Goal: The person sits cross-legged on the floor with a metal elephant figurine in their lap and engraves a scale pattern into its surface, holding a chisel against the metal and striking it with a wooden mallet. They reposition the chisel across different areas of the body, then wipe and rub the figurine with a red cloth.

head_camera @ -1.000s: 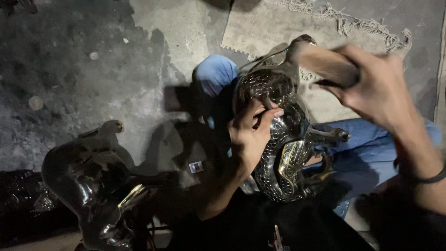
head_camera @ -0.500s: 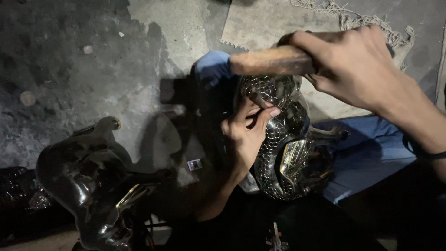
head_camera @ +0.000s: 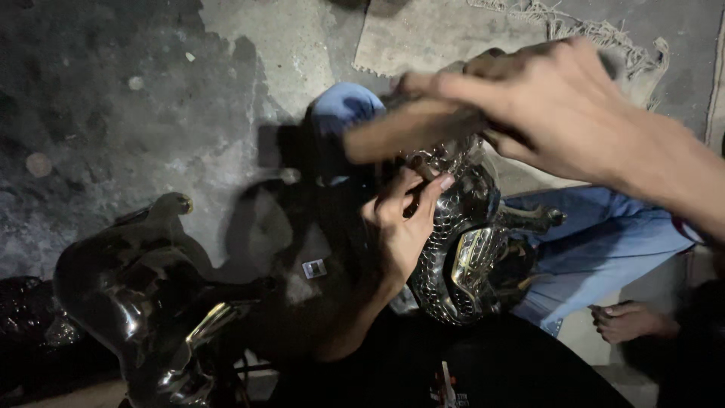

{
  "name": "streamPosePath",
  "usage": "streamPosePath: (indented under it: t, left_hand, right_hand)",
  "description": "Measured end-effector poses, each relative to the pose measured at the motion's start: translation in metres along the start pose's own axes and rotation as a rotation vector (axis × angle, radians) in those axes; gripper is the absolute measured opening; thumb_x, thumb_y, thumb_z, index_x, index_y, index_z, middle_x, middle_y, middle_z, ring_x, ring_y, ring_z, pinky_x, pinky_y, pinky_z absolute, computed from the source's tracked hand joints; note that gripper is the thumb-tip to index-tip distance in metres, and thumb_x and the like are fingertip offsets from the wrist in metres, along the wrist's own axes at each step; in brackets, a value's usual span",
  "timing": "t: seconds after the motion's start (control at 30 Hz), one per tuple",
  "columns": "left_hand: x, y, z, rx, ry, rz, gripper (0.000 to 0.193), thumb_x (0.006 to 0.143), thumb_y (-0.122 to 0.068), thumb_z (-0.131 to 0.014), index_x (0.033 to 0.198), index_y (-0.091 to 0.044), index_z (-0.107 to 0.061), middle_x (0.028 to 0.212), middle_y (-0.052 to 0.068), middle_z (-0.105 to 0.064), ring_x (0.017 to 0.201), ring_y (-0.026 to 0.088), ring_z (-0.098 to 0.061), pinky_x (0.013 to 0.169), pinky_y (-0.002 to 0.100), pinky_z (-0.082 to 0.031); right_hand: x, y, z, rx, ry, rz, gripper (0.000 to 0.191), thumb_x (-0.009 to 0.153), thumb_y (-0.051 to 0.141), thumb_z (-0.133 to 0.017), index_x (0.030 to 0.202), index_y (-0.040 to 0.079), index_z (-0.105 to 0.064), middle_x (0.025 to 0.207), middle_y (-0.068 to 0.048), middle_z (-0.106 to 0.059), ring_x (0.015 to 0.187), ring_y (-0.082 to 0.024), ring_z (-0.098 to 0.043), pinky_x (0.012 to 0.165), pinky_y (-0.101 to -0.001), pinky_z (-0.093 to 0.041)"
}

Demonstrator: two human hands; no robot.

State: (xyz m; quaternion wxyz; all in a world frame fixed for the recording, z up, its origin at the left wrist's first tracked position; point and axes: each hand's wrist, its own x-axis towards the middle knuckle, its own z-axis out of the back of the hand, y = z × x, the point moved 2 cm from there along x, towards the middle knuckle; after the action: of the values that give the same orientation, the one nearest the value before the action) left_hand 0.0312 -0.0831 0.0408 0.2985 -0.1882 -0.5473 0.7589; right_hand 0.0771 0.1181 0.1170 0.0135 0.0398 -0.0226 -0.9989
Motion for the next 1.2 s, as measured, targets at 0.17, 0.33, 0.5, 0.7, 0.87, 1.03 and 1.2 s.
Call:
streamPosePath:
  t: [0.17, 0.33, 0.5, 0.7, 0.87, 1.03, 1.2]
  left_hand:
    - [0.005, -0.001, 0.004, 0.124, 0.027, -0.059, 0.02, 0.092, -0.016, -0.081, 0.105, -0.006, -0.069, 0.098, 0.007, -0.075, 0.082, 0.018, -0.077, 0.07, 0.027, -0.061]
    - [0.017, -0.002, -0.001, 0.183, -0.02, -0.044, 0.022, 0.086, -0.021, -0.085, 0.097, -0.008, -0.07, 0.087, 0.005, -0.075, 0.072, 0.019, -0.073, 0.066, 0.03, -0.057]
    - [0.025, 0.001, -0.002, 0.126, 0.167, 0.013, 0.017, 0.092, -0.02, -0.078, 0.102, -0.009, -0.07, 0.097, 0.005, -0.078, 0.084, 0.019, -0.078, 0.072, 0.03, -0.059]
    - [0.037, 0.006, -0.005, 0.248, 0.288, 0.071, 0.023, 0.09, -0.028, -0.077, 0.106, -0.013, -0.069, 0.094, 0.007, -0.078, 0.082, 0.026, -0.077, 0.07, 0.036, -0.058]
    - [0.051, 0.011, -0.01, 0.252, 0.396, 0.056, 0.027, 0.088, -0.029, -0.075, 0.109, -0.014, -0.066, 0.092, 0.005, -0.079, 0.076, 0.027, -0.076, 0.065, 0.038, -0.055]
    - [0.058, 0.01, -0.014, 0.221, 0.451, -0.007, 0.026, 0.089, -0.025, -0.075, 0.11, -0.011, -0.067, 0.089, 0.008, -0.079, 0.072, 0.025, -0.077, 0.063, 0.037, -0.055]
    - [0.06, 0.011, -0.015, 0.189, 0.519, -0.021, 0.031, 0.087, -0.019, -0.075, 0.115, -0.006, -0.067, 0.085, 0.011, -0.078, 0.065, 0.024, -0.075, 0.061, 0.037, -0.054]
  right_hand:
    - [0.005, -0.001, 0.0, -0.234, 0.208, -0.01, 0.064, 0.105, 0.015, -0.055, 0.162, 0.038, -0.037, 0.06, -0.001, -0.056, 0.036, -0.011, -0.046, 0.037, -0.027, -0.035]
    - [0.009, -0.004, -0.004, -0.189, 0.351, -0.063, 0.068, 0.102, 0.022, -0.051, 0.164, 0.037, -0.027, 0.058, -0.004, -0.06, 0.04, -0.011, -0.052, 0.043, -0.0298, -0.04]
    - [0.006, -0.015, -0.011, -0.109, 0.311, -0.088, 0.066, 0.095, 0.016, -0.066, 0.152, 0.038, -0.041, 0.062, -0.004, -0.066, 0.041, -0.016, -0.056, 0.042, -0.0317, -0.045]
    - [-0.011, -0.03, -0.029, 0.022, 0.379, -0.185, 0.07, 0.09, 0.015, -0.071, 0.151, 0.031, -0.043, 0.063, -0.004, -0.068, 0.046, -0.015, -0.059, 0.045, -0.0326, -0.047]
    - [-0.022, -0.04, -0.042, 0.145, 0.333, -0.295, 0.075, 0.087, 0.015, -0.072, 0.157, 0.023, -0.045, 0.073, -0.003, -0.07, 0.052, -0.014, -0.059, 0.05, -0.03, -0.047]
    - [-0.037, -0.051, -0.057, 0.255, 0.266, -0.407, 0.072, 0.091, 0.006, -0.066, 0.158, 0.022, -0.048, 0.091, -0.004, -0.069, 0.059, -0.018, -0.063, 0.053, -0.0301, -0.051]
    - [-0.071, -0.048, -0.072, 0.305, 0.074, -0.448, 0.047, 0.101, 0.013, -0.065, 0.146, 0.021, -0.057, 0.081, -0.008, -0.069, 0.064, -0.02, -0.064, 0.059, -0.0367, -0.054]
